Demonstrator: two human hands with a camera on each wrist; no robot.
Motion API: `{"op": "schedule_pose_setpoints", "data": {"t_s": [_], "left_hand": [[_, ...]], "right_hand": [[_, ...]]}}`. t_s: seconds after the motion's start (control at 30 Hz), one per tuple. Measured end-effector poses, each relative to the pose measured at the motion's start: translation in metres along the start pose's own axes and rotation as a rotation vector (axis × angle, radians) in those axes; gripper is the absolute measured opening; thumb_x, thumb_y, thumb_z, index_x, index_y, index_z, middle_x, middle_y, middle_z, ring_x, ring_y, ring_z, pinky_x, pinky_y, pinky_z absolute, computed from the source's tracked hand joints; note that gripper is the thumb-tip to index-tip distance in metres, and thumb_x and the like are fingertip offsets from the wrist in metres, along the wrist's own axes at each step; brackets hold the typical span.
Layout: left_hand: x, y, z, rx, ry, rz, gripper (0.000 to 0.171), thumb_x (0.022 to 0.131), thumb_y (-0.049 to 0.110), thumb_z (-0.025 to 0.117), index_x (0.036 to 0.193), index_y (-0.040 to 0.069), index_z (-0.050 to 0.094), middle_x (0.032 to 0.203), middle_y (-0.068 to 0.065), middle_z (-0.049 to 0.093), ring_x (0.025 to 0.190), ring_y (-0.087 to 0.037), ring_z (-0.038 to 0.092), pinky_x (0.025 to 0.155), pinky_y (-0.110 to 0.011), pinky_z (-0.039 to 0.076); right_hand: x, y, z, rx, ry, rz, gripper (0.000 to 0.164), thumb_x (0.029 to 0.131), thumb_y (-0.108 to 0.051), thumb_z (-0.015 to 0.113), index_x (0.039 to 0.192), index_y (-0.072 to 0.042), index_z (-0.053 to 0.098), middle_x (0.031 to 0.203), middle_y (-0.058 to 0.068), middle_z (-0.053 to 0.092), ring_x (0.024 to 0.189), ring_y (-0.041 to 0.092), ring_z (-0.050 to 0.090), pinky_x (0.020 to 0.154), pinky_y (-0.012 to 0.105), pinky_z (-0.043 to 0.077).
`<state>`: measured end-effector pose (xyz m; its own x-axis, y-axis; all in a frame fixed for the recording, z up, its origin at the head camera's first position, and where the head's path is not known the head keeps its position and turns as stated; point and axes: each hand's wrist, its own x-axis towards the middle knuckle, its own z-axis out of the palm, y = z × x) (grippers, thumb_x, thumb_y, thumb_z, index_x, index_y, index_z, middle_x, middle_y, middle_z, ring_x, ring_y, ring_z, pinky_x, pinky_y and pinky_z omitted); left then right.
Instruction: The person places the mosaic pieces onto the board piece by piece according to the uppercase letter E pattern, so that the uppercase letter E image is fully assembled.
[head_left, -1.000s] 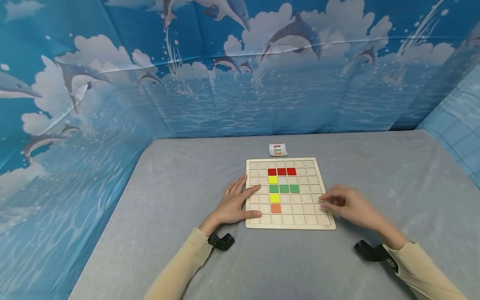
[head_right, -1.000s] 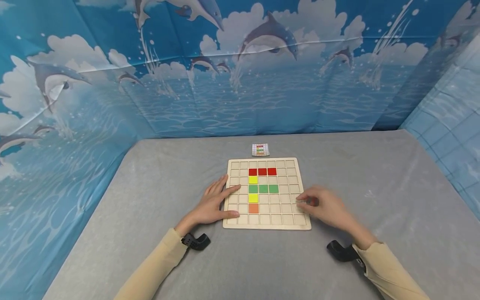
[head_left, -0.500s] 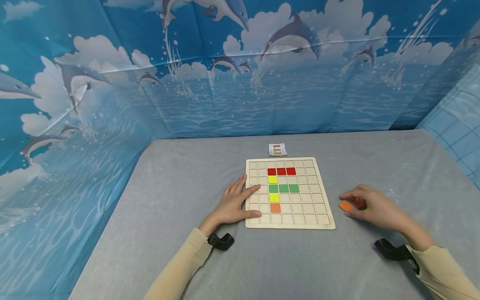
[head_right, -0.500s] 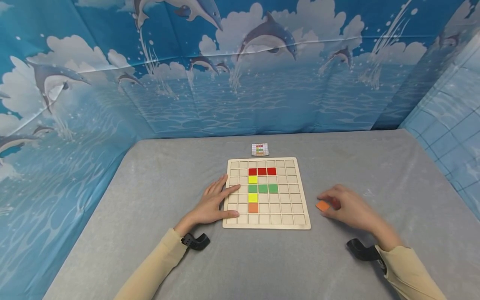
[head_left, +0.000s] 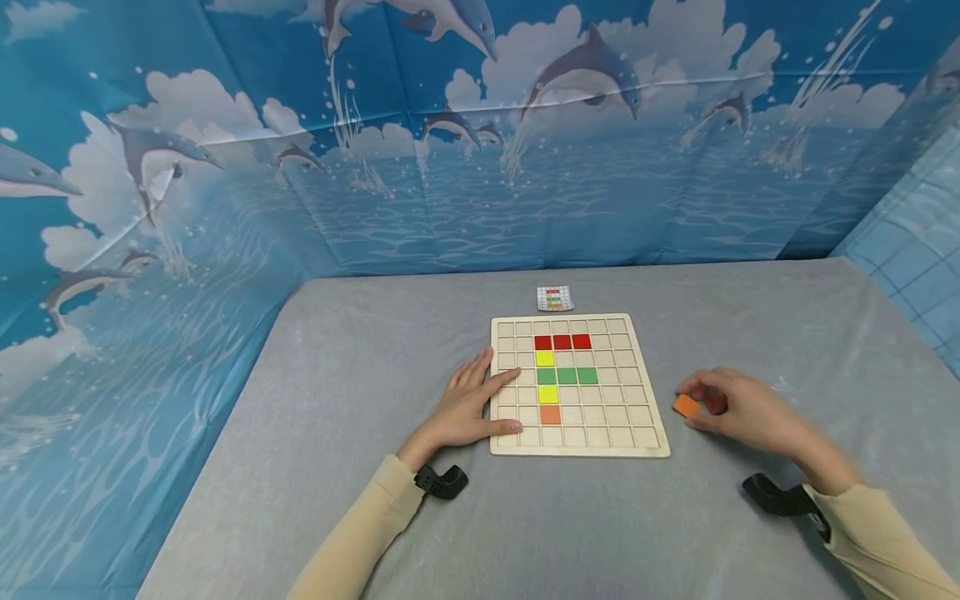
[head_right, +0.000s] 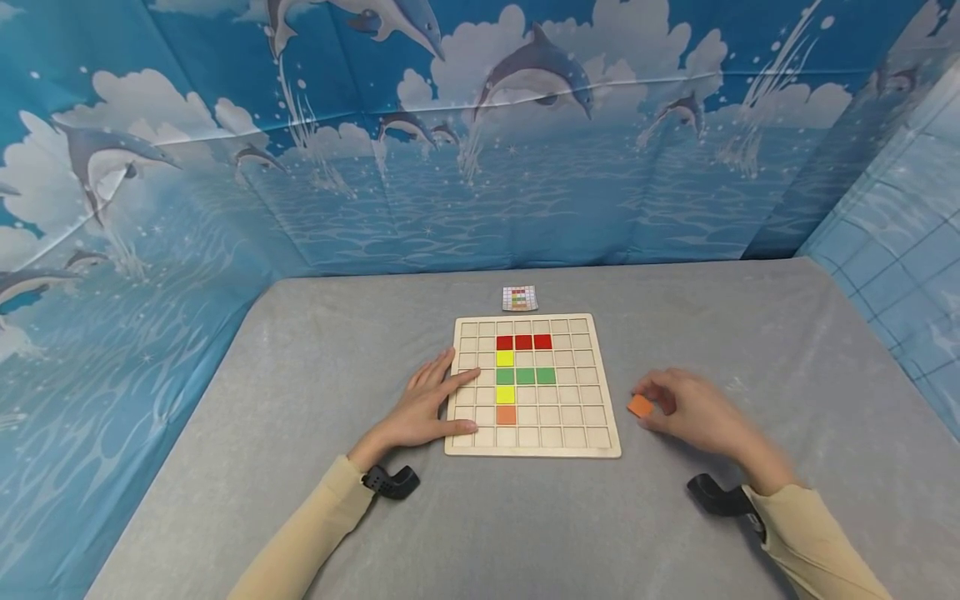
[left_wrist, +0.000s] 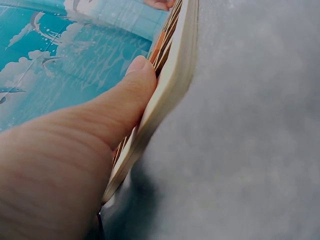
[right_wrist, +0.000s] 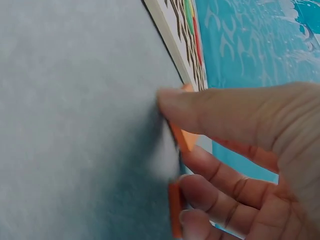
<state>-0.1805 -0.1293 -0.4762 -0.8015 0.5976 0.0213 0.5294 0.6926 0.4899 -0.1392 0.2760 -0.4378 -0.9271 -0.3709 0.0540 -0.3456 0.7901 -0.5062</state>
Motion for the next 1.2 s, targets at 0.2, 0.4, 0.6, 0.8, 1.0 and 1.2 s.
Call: {"op": "schedule_pose_setpoints", "data": {"t_s": [0.2,0.4,0.6,0.8,1.0,1.2], "left_hand": [[0.0,0.001,0.0,-0.001,-0.003,-0.004,0.081,0.084,0.058,0.063,0.151,0.029,0.029,0.158,-0.011,-0.003,0.143,-0.022,-0.005,0.111,-0.045,0.002],[0.0,0.0,0.0,-0.002,-0.006,-0.002,0.081,0.084,0.057,0.063,0.151,0.029,0.028,0.158,-0.011,-0.003,0.143,-0.022,-0.004,0.111,-0.045,0.002],[0.0,0.001,-0.001,0.0,-0.011,-0.011,0.081,0.083,0.058,0.063,0.151,0.029,0.028,0.158,-0.011,-0.003,0.143,-0.022,-0.005,0.111,-0.045,0.002],[0.0,0.002,-0.002,-0.005,-0.01,-0.007,0.081,0.084,0.057,0.063,0.151,0.029,0.028,0.158,-0.011,-0.003,0.143,-0.023,-0.005,0.111,-0.045,0.002],[-0.001,0.002,-0.002,-0.01,-0.007,-0.006,0.081,0.084,0.056,0.063,0.151,0.029,0.028,0.158,-0.011,-0.004,0.143,-0.022,-0.005,0.111,-0.045,0.002],[-0.001,0.002,-0.001,-0.01,-0.008,-0.009,0.081,0.083,0.057,0.064,0.151,0.029,0.028,0.158,-0.011,-0.004,0.143,-0.022,-0.006,0.111,-0.045,0.001]], "right_hand": [[0.002,-0.005,0.005,0.002,0.058,-0.024,0.026,0.077,-0.009,0.078,0.1,-0.011,0.065,0.081,-0.004,0.057,0.06,0.006,0.044,0.053,0.026,0.038],[0.005,-0.011,0.011,0.025,0.111,-0.014,0.016,0.082,-0.008,0.074,0.095,-0.011,0.066,0.075,-0.006,0.057,0.059,0.006,0.048,0.051,0.025,0.04],[0.01,-0.019,0.018,0.068,0.25,0.012,0.011,0.084,-0.007,0.073,0.095,-0.005,0.07,0.076,-0.003,0.062,0.058,0.007,0.048,0.049,0.024,0.039],[0.015,-0.036,0.023,0.172,0.313,0.02,0.015,0.083,-0.013,0.076,0.096,-0.006,0.073,0.082,0.001,0.066,0.058,0.009,0.052,0.048,0.022,0.041],[0.024,-0.055,0.03,0.33,0.201,0.049,0.013,0.079,-0.016,0.08,0.088,-0.01,0.072,0.075,-0.002,0.067,0.057,0.014,0.058,0.047,0.023,0.044],[0.034,-0.07,0.042,0.428,0.091,0.023,0.012,0.079,-0.013,0.079,0.08,-0.013,0.068,0.072,-0.003,0.067,0.056,0.015,0.058,0.047,0.025,0.045]]}}
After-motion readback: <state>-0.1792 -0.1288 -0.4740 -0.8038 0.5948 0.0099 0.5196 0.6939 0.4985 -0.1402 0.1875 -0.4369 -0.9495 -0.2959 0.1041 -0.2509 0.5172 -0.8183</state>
